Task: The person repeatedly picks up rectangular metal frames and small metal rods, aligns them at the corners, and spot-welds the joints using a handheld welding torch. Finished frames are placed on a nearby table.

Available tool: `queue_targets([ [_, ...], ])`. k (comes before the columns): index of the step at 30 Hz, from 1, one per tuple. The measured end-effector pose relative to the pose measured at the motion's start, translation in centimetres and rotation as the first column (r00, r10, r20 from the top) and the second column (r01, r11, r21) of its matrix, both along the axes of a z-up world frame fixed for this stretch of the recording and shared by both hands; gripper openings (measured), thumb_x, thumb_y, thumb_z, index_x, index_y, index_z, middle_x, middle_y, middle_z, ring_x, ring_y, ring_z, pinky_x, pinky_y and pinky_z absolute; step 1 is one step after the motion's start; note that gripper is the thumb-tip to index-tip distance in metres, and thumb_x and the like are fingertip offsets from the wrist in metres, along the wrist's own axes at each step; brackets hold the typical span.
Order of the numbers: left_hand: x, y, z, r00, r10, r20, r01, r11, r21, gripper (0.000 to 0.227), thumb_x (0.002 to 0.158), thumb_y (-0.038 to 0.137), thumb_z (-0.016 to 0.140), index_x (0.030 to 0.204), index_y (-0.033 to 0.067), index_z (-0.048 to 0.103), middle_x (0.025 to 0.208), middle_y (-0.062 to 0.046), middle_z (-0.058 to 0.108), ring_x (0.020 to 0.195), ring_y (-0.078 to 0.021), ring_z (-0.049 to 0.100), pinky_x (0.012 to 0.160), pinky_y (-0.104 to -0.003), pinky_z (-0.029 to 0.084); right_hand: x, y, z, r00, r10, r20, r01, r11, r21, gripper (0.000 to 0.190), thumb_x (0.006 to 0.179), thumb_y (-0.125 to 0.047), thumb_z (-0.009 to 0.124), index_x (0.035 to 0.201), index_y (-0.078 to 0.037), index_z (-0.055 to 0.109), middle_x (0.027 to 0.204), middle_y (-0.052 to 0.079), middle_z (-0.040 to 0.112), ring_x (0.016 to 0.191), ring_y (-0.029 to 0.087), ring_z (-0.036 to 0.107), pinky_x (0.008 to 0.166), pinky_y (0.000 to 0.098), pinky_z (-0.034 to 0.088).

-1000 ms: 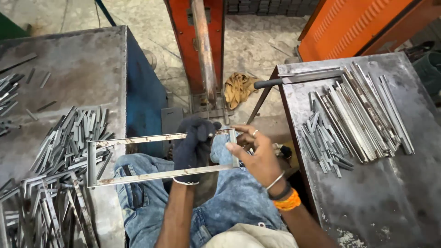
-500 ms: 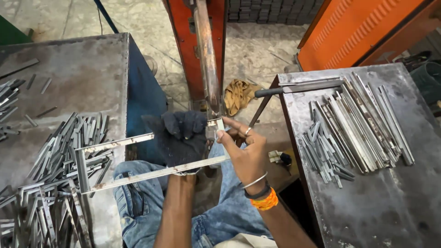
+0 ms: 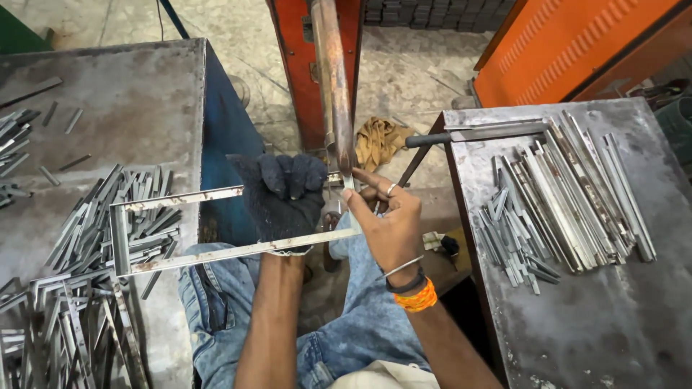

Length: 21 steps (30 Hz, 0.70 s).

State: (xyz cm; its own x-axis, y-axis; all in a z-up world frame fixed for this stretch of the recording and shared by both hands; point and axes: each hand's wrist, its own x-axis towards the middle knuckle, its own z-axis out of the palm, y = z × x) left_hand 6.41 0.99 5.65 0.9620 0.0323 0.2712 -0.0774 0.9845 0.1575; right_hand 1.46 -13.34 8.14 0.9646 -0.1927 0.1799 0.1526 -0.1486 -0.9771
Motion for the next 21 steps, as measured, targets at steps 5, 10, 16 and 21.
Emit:
queue_targets([
  [5,0.0,0.1,-0.3,1.000,0.016,0.007,-0.016,0.999,0.031,0.057,0.109,0.052,0.048,0.068,0.0136,0.038,0.062,-0.001,0.029,0.064,-0.0156,0.030,0.072,-0.034,0.032,-0.1,0.0,-0.2,1.000,-0.020,0.003,0.020,0.999,-0.043,0.034,0.088,-0.008,0.078,0.121,0.001,0.075,0.076,-0.002,0.070,0.069,0.001,0.059,0.061,0.0202,0.048],
  [10,0.0,0.1,-0.3,0.999,-0.007,0.031,0.008,1.000,-0.027,0.056,0.111,0.049,0.047,0.068,0.0139,0.039,0.062,0.000,0.031,0.064,-0.0153,0.031,0.071,-0.034,0.032,-0.1,0.0,-0.5,0.999,-0.047,-0.018,0.046,0.996,-0.072,0.034,0.087,-0.009,0.078,0.120,-0.001,0.076,0.077,-0.003,0.070,0.067,0.001,0.054,0.059,0.0211,0.045],
  [16,1.2,0.4,-0.5,0.996,-0.033,0.080,0.035,0.999,-0.019,0.058,0.109,0.054,0.046,0.067,0.0135,0.042,0.061,-0.002,0.032,0.063,-0.0180,0.033,0.072,-0.036,0.034,0.3,-0.3,-1.3,0.993,-0.104,0.058,0.114,0.966,-0.233,0.021,0.082,-0.012,0.088,0.086,0.002,0.074,0.092,-0.002,0.062,0.065,0.007,0.051,0.059,0.0236,0.043],
  [21,-0.1,0.2,-2.0,0.995,-0.029,0.094,0.034,0.998,-0.049,0.055,0.108,0.052,0.047,0.069,0.0130,0.044,0.064,-0.002,0.033,0.068,-0.0182,0.037,0.075,-0.037,0.037,-1.5,0.0,-0.5,0.998,-0.047,0.029,0.047,0.999,0.001,0.054,0.082,-0.008,0.084,0.124,-0.003,0.049,0.074,0.000,0.066,0.066,0.005,0.058,0.060,0.0215,0.046],
])
